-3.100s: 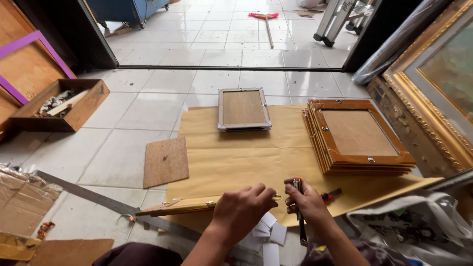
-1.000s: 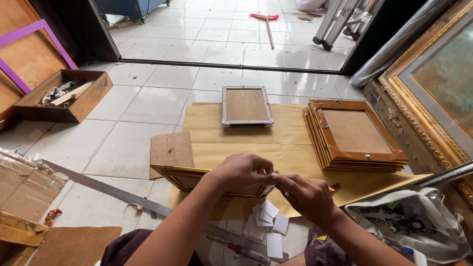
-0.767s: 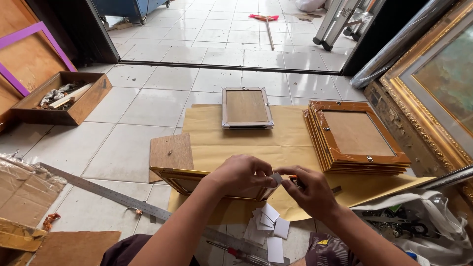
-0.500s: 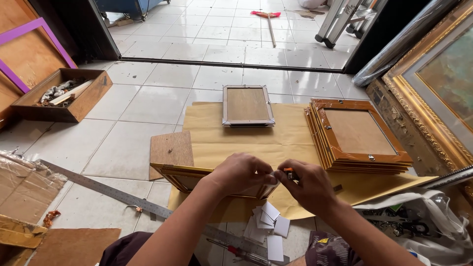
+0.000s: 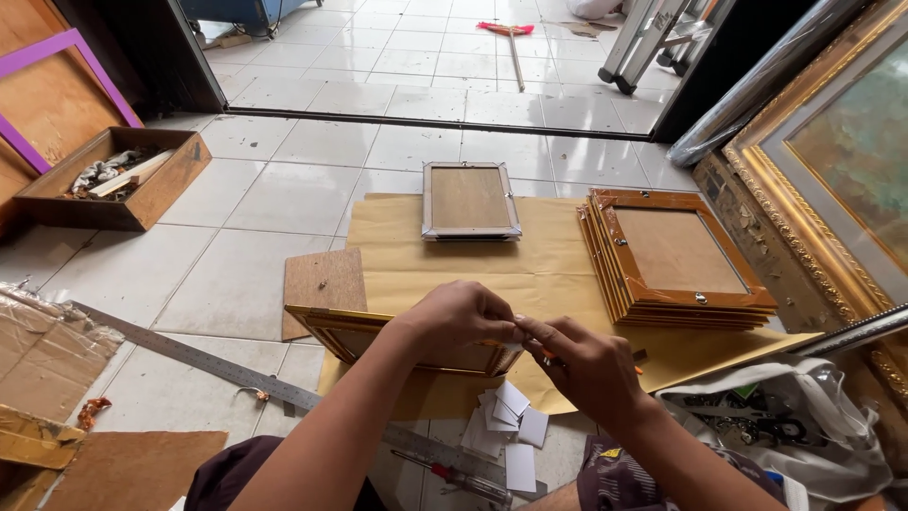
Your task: Applying protective corner pieces to various sizes of wooden picture frames.
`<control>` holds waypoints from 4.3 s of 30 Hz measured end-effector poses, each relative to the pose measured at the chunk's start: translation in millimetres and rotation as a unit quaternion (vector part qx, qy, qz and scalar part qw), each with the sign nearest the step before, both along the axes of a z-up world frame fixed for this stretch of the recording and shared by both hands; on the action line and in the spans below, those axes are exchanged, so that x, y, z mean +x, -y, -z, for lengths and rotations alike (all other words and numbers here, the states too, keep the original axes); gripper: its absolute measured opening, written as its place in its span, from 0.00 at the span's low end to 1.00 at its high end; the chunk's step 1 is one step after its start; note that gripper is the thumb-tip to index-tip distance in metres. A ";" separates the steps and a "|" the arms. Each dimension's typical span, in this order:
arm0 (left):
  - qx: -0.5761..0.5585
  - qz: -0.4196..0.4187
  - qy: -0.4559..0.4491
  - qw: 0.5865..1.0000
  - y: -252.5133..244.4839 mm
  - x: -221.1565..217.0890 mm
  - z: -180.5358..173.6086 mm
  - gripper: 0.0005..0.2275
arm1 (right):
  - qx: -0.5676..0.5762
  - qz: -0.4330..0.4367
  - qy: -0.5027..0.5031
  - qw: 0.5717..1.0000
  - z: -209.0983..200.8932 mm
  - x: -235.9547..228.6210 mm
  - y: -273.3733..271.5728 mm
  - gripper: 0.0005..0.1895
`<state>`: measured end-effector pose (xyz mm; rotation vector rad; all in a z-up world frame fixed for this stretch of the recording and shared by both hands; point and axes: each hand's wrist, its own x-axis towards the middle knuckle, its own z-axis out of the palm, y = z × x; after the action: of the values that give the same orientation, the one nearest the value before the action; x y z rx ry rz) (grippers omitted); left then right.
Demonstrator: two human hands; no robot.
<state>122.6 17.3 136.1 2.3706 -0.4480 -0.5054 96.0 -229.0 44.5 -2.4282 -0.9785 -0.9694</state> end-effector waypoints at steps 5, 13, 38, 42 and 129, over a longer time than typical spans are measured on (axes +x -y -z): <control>0.011 0.027 0.084 0.996 -2.6 -9.1 17.0 0.26 | 0.033 0.026 -0.133 0.990 -18.3 -18.8 -13.7 0.11; -0.042 0.082 0.221 0.971 -14.4 -54.4 45.0 0.03 | 0.181 0.001 -0.458 0.870 -9.9 -21.7 8.0 0.07; 0.009 0.089 0.406 0.910 -20.3 -119.3 140.6 0.08 | -0.121 -0.077 -0.202 0.969 26.5 -70.0 -1.0 0.32; 0.010 0.089 0.414 0.906 -21.5 -120.1 143.3 0.09 | -0.151 -0.099 -0.116 0.977 25.9 -69.5 -2.7 0.31; 0.223 -0.112 0.460 0.852 -48.5 42.7 31.8 0.27 | -0.126 0.055 -0.554 0.821 144.9 74.5 8.0 0.29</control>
<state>165.4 65.9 104.3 2.9570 -0.4771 0.7779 170.5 -237.0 -100.4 -2.6001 -0.5096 0.6334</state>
